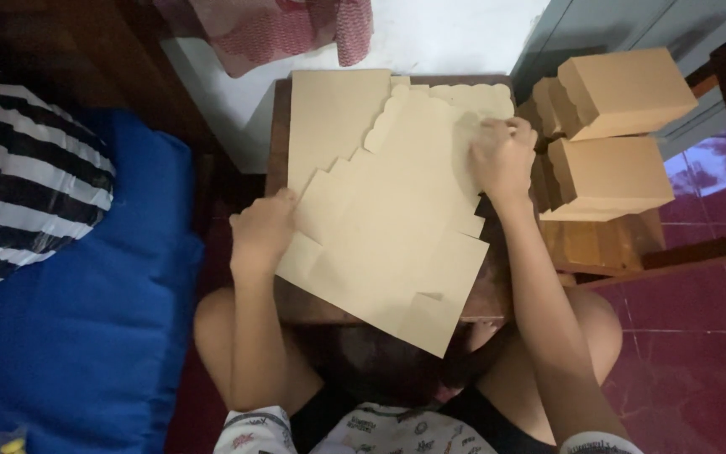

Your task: The person assembles a flat cardboard box by folding and interlocking its flaps by hand. They fold the side walls, tuck the tabs into slots, and press the edges to form a finished box.

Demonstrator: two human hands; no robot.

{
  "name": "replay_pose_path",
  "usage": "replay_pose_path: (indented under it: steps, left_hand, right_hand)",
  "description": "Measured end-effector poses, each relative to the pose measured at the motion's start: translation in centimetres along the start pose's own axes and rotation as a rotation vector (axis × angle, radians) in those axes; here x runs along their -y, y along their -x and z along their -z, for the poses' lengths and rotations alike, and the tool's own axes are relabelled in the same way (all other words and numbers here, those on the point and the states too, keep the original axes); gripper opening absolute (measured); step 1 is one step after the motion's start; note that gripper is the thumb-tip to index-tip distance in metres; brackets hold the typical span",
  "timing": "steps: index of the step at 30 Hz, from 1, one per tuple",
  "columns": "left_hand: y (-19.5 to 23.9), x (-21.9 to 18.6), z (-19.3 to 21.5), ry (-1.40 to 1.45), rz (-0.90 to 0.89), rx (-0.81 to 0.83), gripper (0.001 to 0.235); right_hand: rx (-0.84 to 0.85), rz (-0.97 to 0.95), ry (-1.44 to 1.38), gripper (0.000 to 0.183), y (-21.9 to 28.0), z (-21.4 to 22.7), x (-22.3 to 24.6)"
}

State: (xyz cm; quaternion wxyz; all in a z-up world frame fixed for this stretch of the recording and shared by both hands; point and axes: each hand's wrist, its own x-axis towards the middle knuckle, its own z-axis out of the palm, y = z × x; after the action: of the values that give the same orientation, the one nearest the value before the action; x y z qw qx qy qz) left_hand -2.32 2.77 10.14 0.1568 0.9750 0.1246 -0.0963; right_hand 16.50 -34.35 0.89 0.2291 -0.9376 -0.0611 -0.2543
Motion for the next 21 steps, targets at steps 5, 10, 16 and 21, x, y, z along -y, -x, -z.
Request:
replay_pose_path:
  steps: [5,10,16,21]
  left_hand:
    - [1.3,-5.4,1.0,-0.010,-0.209,-0.183,0.035]
    - [-0.7,-11.9,1.4,0.091,-0.572,-0.318,0.025]
    - [-4.9,-18.8,1.9,0.333,-0.743,-0.426,0.023]
    - [-6.7,-22.8,2.6,0.448,-0.579,-0.400,0.035]
  right_hand:
    - [0.076,-0.116,-0.115,0.047,-0.3,2.0,0.8]
    - [0.121,-0.087,-0.343,0.052,-1.6,1.7,-1.1]
    - [-0.049,-0.098,-0.623,0.042,-2.5,3.9,-0.1]
    - [-0.160,0.182,-0.931,0.025,-2.4,9.7,5.4]
